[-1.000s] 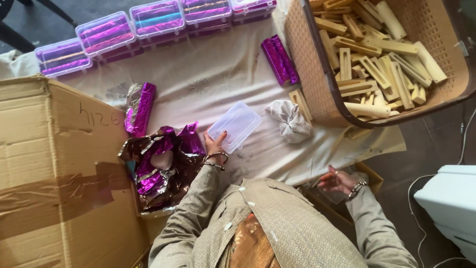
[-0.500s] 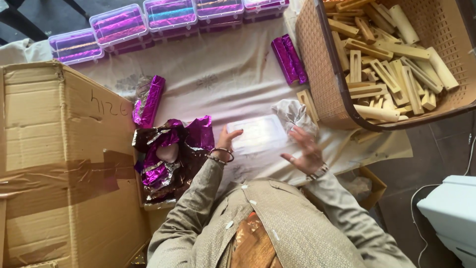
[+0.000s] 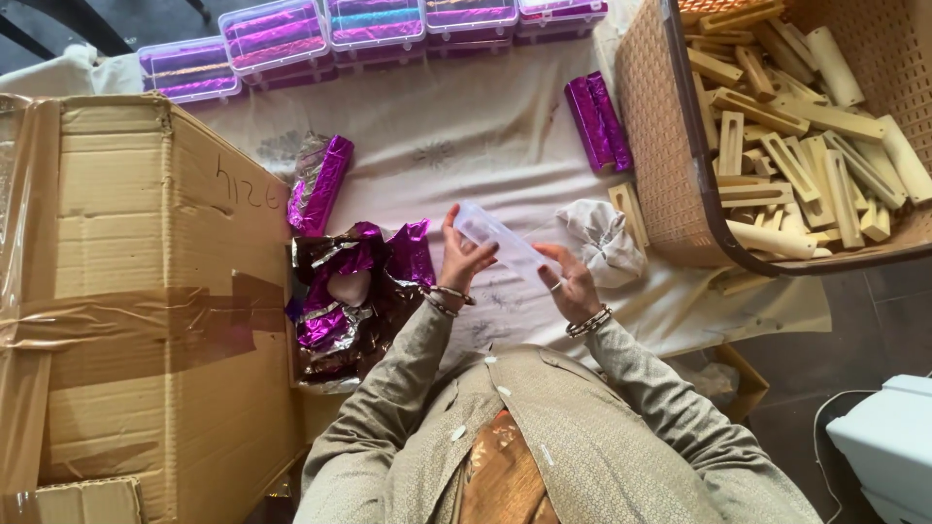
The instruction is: The person takes wooden blocks from a basket, wipes them with a cloth, wraps some in foil and others in purple paper, and places them into plastic containers.
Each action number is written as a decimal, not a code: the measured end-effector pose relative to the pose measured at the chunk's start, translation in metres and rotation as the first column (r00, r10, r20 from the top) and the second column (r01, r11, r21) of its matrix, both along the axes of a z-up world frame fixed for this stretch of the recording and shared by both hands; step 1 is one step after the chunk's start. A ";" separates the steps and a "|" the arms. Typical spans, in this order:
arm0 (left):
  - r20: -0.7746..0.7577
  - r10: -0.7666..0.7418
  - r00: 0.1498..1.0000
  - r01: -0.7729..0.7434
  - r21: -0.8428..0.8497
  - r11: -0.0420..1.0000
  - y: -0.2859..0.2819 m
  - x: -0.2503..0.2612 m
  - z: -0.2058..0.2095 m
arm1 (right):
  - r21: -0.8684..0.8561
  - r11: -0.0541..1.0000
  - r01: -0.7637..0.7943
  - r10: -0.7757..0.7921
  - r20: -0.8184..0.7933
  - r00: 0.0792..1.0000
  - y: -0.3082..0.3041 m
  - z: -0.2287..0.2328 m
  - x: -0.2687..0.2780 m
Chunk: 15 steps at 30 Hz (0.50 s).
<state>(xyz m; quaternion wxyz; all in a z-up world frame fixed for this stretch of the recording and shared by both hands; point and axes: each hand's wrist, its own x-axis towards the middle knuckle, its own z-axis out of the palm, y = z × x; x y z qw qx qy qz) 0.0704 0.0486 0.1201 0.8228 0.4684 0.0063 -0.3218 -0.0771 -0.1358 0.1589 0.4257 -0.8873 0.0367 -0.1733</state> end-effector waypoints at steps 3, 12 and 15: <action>0.074 -0.061 0.995 0.064 -0.033 0.997 0.004 -0.002 -0.003 | 0.341 0.940 -0.001 0.037 -0.100 0.994 -0.018 -0.031 0.005; 0.149 -0.209 0.967 0.250 -0.369 0.895 0.023 -0.007 0.000 | 0.782 0.223 0.583 -0.091 -0.578 0.811 -0.046 -0.034 0.011; 0.218 -0.206 0.954 0.273 -0.350 0.896 0.024 -0.008 -0.013 | 0.781 0.220 0.585 0.106 -0.615 0.781 -0.030 -0.053 0.005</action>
